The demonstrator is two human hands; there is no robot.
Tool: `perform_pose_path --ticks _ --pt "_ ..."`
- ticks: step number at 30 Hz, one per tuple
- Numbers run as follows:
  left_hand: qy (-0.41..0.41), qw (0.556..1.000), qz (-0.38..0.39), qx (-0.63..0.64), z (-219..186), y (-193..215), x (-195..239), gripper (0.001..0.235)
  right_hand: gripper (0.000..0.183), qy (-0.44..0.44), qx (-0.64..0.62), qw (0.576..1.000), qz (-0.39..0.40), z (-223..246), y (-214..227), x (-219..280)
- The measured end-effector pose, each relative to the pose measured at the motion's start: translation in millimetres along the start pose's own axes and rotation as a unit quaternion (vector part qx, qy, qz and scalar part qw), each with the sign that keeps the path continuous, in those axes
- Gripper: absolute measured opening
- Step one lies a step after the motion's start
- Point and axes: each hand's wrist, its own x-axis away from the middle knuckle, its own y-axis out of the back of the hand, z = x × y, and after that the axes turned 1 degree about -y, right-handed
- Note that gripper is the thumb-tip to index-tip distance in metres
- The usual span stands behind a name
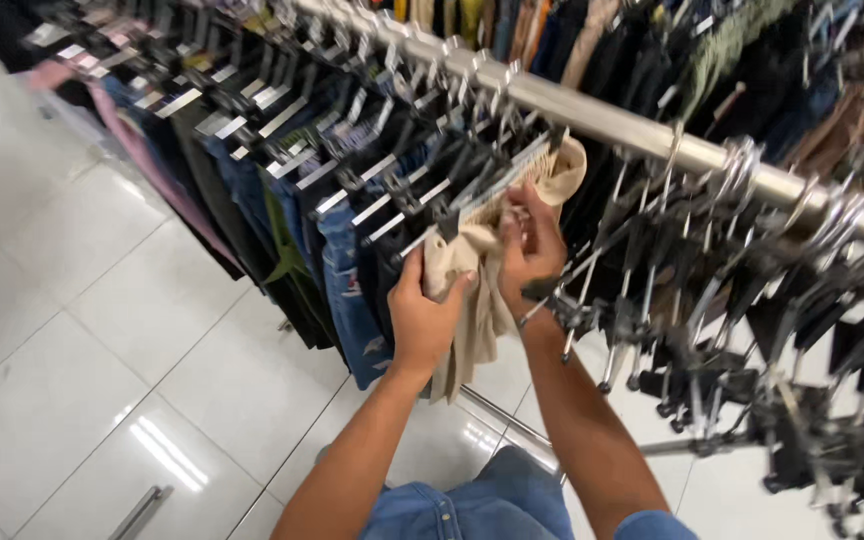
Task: The person picks up clothing items from a cart, places them on hangers, and then hangs the clothes on a rack in a store.
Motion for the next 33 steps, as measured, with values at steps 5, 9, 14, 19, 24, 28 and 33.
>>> perform_pose_path --ticks 5,9,14,19,24,28,33 --pt "-0.005 0.999 0.022 -0.030 91 -14 17 0.073 0.033 0.087 -0.020 0.996 0.017 -113 80 60" --pt "0.003 0.997 0.042 -0.063 181 -27 29 0.053 0.085 -0.101 -0.015 0.985 0.136 -230 110 84" --pt "-0.007 0.996 0.029 -0.081 275 -26 39 0.040 0.052 -0.204 0.051 0.953 0.217 -400 165 100" --pt "-0.159 0.983 -0.085 -0.047 305 4 53 0.039 0.036 -0.067 0.022 0.992 0.102 -432 187 102" --pt "-0.155 0.986 -0.009 -0.066 316 -19 92 0.081 0.058 -0.158 0.017 0.922 0.353 -393 195 168" --pt "-0.113 0.989 -0.046 -0.084 374 -23 102 0.044 0.063 -0.205 -0.067 0.902 0.373 -429 220 181" --pt "-0.072 0.995 -0.026 -0.067 375 4 117 0.049 0.069 -0.255 -0.058 0.909 0.323 -580 268 189"
